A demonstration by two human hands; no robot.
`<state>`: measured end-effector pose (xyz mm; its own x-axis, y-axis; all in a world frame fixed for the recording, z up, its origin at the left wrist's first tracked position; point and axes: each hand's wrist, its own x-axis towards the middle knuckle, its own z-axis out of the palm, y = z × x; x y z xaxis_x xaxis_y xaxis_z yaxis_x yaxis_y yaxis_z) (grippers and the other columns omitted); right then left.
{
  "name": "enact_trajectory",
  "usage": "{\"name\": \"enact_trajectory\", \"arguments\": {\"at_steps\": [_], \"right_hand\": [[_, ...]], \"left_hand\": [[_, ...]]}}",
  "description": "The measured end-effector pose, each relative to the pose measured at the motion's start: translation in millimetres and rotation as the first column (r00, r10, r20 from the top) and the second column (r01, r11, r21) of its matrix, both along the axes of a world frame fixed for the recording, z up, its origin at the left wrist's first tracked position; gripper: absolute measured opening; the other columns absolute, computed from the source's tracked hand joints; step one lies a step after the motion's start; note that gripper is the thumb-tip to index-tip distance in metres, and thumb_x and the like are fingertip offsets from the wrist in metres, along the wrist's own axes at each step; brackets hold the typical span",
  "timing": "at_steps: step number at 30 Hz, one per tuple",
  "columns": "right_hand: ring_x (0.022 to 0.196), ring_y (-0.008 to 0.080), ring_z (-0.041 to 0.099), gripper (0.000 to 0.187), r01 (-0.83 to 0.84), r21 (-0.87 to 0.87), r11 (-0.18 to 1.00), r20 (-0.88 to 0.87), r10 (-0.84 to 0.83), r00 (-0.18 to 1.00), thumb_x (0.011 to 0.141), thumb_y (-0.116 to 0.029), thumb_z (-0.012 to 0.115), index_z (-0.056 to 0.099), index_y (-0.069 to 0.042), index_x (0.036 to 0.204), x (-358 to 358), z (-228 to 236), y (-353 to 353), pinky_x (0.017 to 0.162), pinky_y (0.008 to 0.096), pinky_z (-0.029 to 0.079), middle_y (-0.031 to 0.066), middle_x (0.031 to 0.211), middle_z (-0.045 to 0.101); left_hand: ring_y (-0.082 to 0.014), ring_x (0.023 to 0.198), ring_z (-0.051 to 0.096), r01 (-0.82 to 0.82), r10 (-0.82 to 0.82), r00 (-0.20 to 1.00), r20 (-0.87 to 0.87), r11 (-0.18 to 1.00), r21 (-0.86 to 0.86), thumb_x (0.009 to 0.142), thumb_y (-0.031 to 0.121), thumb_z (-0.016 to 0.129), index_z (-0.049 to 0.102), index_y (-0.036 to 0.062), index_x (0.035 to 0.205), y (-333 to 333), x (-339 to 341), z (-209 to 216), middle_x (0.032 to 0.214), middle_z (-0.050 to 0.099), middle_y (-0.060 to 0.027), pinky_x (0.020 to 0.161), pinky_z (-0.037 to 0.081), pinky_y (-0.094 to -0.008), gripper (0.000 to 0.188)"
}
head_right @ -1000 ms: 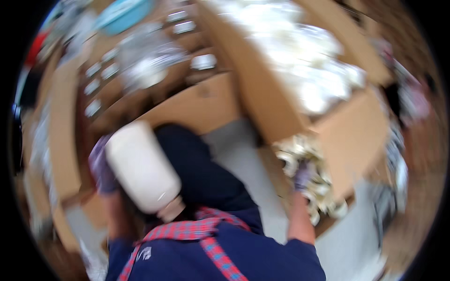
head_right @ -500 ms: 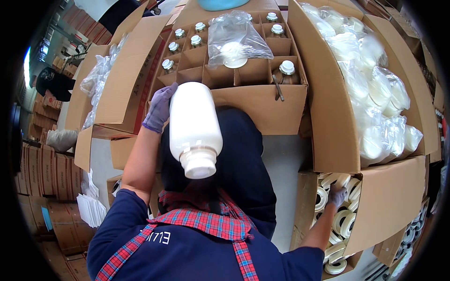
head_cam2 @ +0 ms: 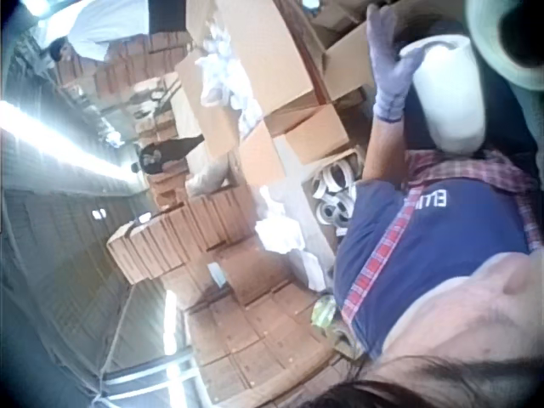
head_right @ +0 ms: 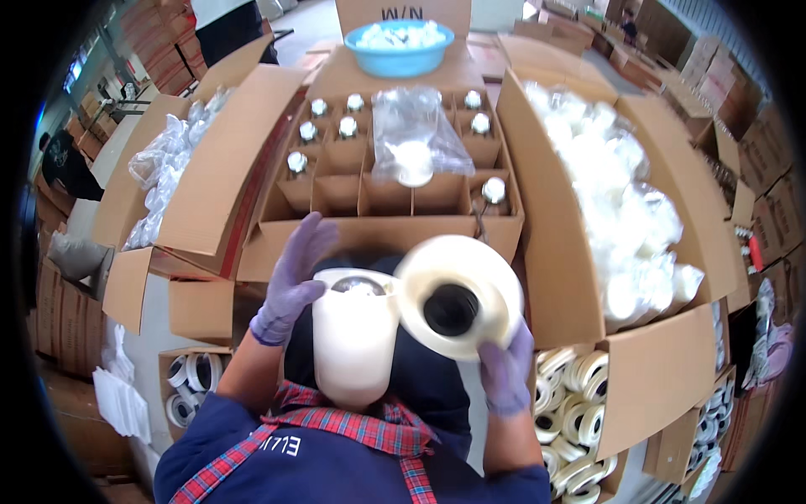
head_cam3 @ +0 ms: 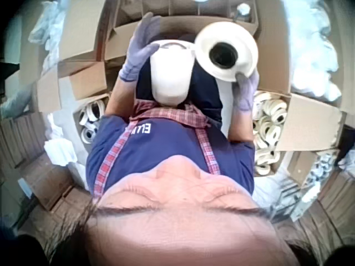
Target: The person assembles white thermos-style containers by inserting black rubber seals, screwing on lids, and placing each unit into a plastic bag. The person then places the packaged units into a cardboard box with dividers.
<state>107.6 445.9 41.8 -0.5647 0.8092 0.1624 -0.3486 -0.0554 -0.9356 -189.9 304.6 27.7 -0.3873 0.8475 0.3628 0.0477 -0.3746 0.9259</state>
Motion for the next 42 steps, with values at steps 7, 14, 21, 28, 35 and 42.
{"name": "enact_trajectory", "arguments": {"at_steps": [7,14,21,28,35,42], "right_hand": [[0.126,0.0261,0.055,0.064,-0.400,0.083,0.913,0.088,0.393,0.915,0.089,-0.021,0.063,0.044,0.007,0.144,-164.4,59.6,52.8,0.110,0.0353,0.041,0.0157,0.138,0.056],[0.115,0.0444,0.061,0.056,-0.411,0.666,0.623,0.438,0.119,0.891,0.081,-0.011,0.075,0.059,-0.005,0.134,-220.6,98.5,-8.5,0.093,0.0418,0.054,0.0266,0.131,0.059],[0.126,0.0340,0.059,0.061,-0.577,-0.134,0.806,-0.016,0.580,0.814,0.097,-0.028,0.062,0.046,0.007,0.145,-227.4,-27.7,113.9,0.092,0.0428,0.056,0.0227,0.141,0.054],[0.124,0.0271,0.057,0.059,-0.393,0.635,0.665,0.280,0.275,0.920,0.102,-0.022,0.059,0.037,0.000,0.152,-239.3,17.5,31.1,0.104,0.0367,0.047,0.0132,0.142,0.054],[0.130,0.0322,0.052,0.057,-0.401,0.776,0.487,0.288,0.294,0.912,0.103,-0.029,0.054,0.041,0.002,0.150,-274.3,45.8,-20.7,0.109,0.0438,0.043,0.0196,0.145,0.050],[0.132,0.0351,0.050,0.061,-0.449,0.799,0.399,0.307,0.372,0.876,0.100,-0.029,0.055,0.038,0.002,0.150,-294.5,61.8,-64.3,0.111,0.0472,0.042,0.0239,0.147,0.046]], "left_hand": [[-0.0233,0.124,0.059,0.148,-0.210,0.803,0.558,0.977,0.155,0.081,0.009,0.073,0.039,-0.0022,0.148,13.2,-0.6,75.4,0.134,0.059,-0.0141,0.108,0.045,-0.0369,0.077],[-0.0170,0.115,0.063,-0.464,0.464,0.886,-0.003,0.886,0.006,0.079,0.013,0.084,0.049,0.0002,0.141,-35.1,-14.8,70.8,0.128,0.064,-0.0119,0.096,0.053,-0.0341,0.072],[-0.0188,0.124,0.057,-0.404,0.470,0.839,-0.274,0.876,0.265,0.080,0.012,0.082,0.028,0.0021,0.157,8.5,-3.6,60.0,0.138,0.059,-0.0138,0.105,0.046,-0.0362,0.095],[-0.0359,0.132,0.052,-0.546,0.743,0.628,-0.229,0.631,0.552,0.080,-0.001,0.070,0.034,-0.0007,0.153,14.3,-12.4,45.1,0.139,0.053,-0.0248,0.110,0.042,-0.0399,0.082],[-0.0328,0.118,0.062,-0.651,0.736,0.664,-0.129,0.655,0.385,0.065,0.007,0.076,0.037,-0.0010,0.151,-6.1,-32.8,17.9,0.126,0.062,-0.0226,0.105,0.048,-0.0396,0.095],[-0.0405,0.133,0.049,-0.649,0.635,0.760,0.135,0.732,0.209,0.068,0.001,0.071,0.036,0.0001,0.151,-70.9,-32.8,46.4,0.144,0.048,-0.0270,0.113,0.039,-0.0414,0.090]]}}
